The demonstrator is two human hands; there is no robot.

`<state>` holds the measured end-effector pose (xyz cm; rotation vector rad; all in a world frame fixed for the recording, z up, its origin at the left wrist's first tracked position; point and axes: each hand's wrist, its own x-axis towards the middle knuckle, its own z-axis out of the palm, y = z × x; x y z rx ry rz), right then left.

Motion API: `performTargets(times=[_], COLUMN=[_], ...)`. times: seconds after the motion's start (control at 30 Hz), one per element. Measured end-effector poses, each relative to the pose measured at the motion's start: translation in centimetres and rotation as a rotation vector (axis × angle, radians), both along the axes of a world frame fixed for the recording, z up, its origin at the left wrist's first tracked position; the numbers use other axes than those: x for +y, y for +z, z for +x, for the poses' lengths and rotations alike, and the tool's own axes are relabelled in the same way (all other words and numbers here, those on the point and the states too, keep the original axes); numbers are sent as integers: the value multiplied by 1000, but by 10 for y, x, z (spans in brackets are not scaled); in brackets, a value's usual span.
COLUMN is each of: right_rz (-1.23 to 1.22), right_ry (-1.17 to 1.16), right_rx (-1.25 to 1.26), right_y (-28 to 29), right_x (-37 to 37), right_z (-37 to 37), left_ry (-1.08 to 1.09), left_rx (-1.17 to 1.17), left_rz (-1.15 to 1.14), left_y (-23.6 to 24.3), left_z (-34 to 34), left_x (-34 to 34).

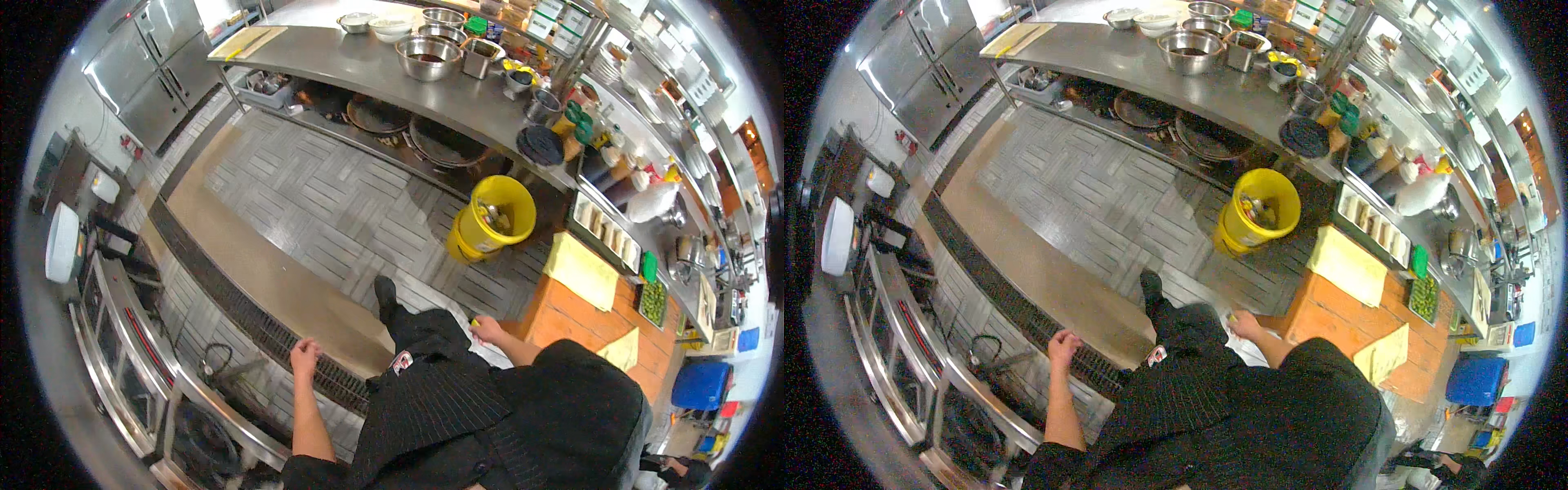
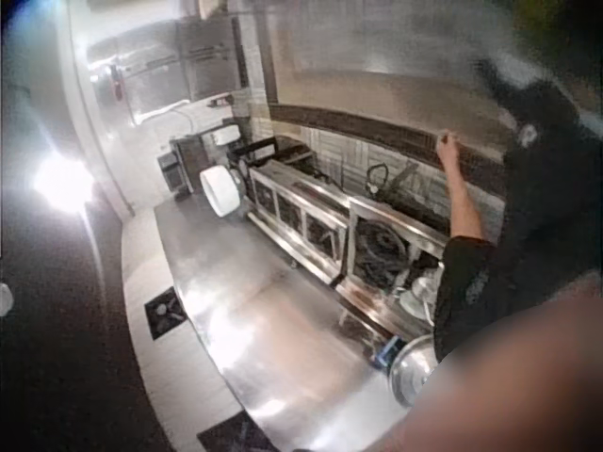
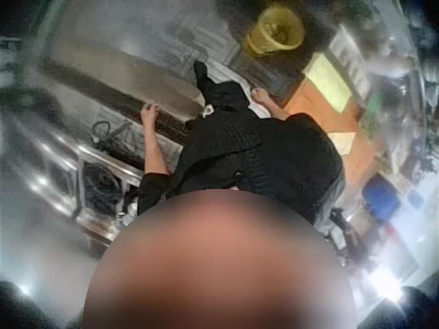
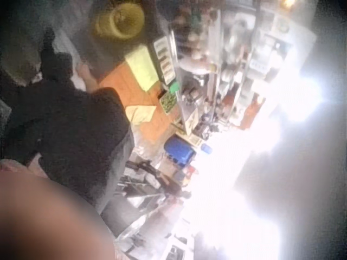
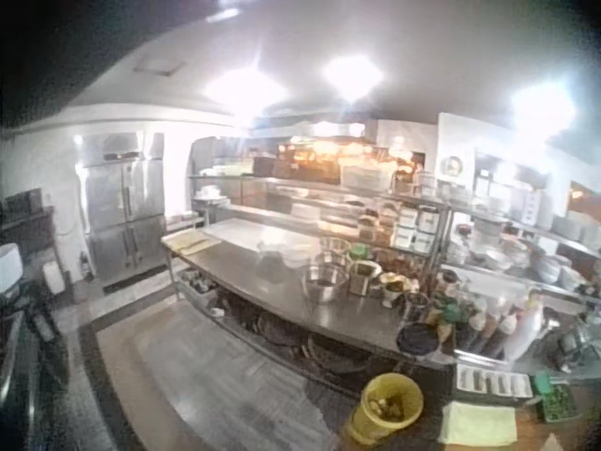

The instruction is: The person removes a small black cap from a gas line, discards it, and then wraps black tape around the exposed pipe section. They then use a long-handled lighter to ignite the gas line, producing a flame, and finally place the lighter on the counter.

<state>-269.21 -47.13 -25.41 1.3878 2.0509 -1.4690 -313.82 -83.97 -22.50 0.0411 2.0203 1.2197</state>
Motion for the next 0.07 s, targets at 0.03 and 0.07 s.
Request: performTargets(times=[0.03, 0.07], right_rz=[-98, -105], right_ry=[-51, -43], right_rx=[74, 84], right_y=[-8, -19], right_x=[5, 22], right_z=[-12, -36], left_ry=[-88, -148], left_rx=[17, -12], left_rz=[-51, -161], left_y=[-9, -19], left_z=[-20, -33], left_x=[8, 9])
